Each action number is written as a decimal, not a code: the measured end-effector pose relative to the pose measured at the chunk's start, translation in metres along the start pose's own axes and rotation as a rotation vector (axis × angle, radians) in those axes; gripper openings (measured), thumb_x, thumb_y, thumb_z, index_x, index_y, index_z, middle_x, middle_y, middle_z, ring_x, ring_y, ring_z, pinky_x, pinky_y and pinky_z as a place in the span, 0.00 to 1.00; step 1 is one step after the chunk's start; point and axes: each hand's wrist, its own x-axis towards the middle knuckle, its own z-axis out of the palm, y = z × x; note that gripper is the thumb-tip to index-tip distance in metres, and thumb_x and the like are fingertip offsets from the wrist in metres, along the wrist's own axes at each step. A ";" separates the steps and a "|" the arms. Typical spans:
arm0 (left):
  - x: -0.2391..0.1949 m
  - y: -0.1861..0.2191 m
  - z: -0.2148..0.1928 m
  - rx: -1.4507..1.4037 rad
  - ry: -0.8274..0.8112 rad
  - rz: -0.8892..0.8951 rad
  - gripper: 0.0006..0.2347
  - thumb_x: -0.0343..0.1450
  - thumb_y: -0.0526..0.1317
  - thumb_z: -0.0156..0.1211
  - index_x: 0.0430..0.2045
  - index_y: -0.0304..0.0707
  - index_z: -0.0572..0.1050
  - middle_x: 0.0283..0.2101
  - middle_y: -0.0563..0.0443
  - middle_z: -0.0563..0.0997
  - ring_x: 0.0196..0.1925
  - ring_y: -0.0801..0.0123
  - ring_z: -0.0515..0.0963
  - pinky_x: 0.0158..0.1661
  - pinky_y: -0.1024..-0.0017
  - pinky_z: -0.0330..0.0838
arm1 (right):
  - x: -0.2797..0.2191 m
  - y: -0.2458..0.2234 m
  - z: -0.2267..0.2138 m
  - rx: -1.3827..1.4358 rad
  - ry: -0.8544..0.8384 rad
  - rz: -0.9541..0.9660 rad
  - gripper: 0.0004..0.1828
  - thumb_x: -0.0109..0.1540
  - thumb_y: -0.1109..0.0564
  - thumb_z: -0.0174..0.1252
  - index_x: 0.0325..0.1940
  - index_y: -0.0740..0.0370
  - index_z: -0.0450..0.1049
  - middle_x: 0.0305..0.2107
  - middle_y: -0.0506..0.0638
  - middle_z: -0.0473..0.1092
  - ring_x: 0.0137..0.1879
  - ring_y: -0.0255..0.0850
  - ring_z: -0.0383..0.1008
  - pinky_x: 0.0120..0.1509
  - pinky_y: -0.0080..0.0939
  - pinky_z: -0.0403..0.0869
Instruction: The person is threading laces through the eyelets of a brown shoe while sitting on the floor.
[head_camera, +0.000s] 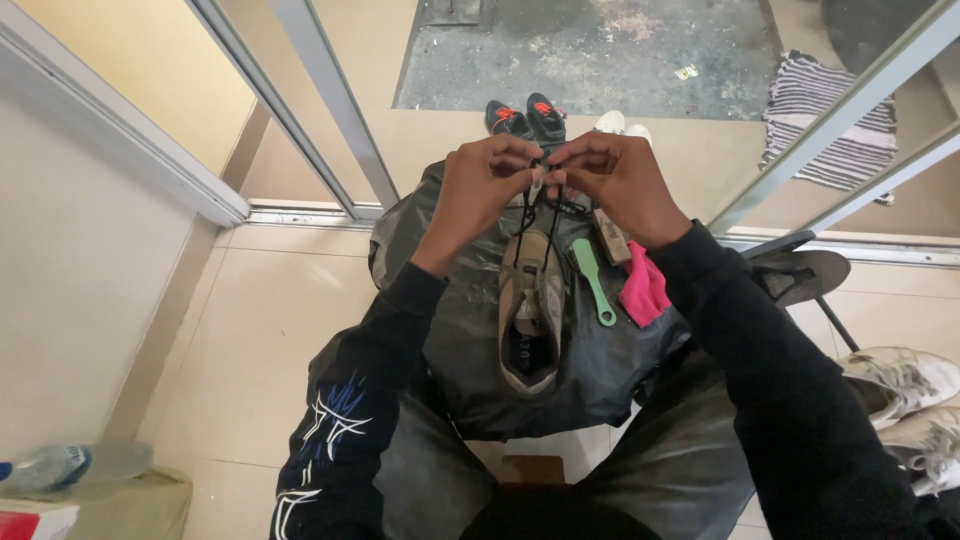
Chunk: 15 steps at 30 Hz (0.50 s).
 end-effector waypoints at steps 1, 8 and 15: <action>0.000 -0.002 0.001 0.000 0.000 0.002 0.10 0.69 0.36 0.71 0.42 0.39 0.83 0.35 0.37 0.87 0.43 0.52 0.88 0.45 0.62 0.83 | 0.000 -0.001 0.000 -0.001 0.001 -0.002 0.12 0.64 0.69 0.65 0.52 0.67 0.80 0.35 0.56 0.78 0.39 0.36 0.80 0.44 0.35 0.81; 0.007 0.008 -0.001 -0.103 0.041 -0.053 0.11 0.68 0.38 0.72 0.44 0.41 0.84 0.37 0.39 0.87 0.43 0.57 0.88 0.45 0.65 0.83 | 0.004 -0.014 -0.006 0.128 0.068 0.008 0.10 0.63 0.67 0.67 0.49 0.67 0.80 0.34 0.57 0.78 0.38 0.38 0.81 0.44 0.36 0.83; 0.014 0.032 -0.005 -0.167 0.071 -0.053 0.11 0.67 0.40 0.72 0.42 0.46 0.84 0.35 0.45 0.87 0.39 0.69 0.85 0.42 0.72 0.82 | 0.013 -0.031 -0.009 0.191 0.125 -0.028 0.11 0.63 0.67 0.68 0.50 0.69 0.79 0.35 0.58 0.78 0.40 0.39 0.82 0.45 0.38 0.85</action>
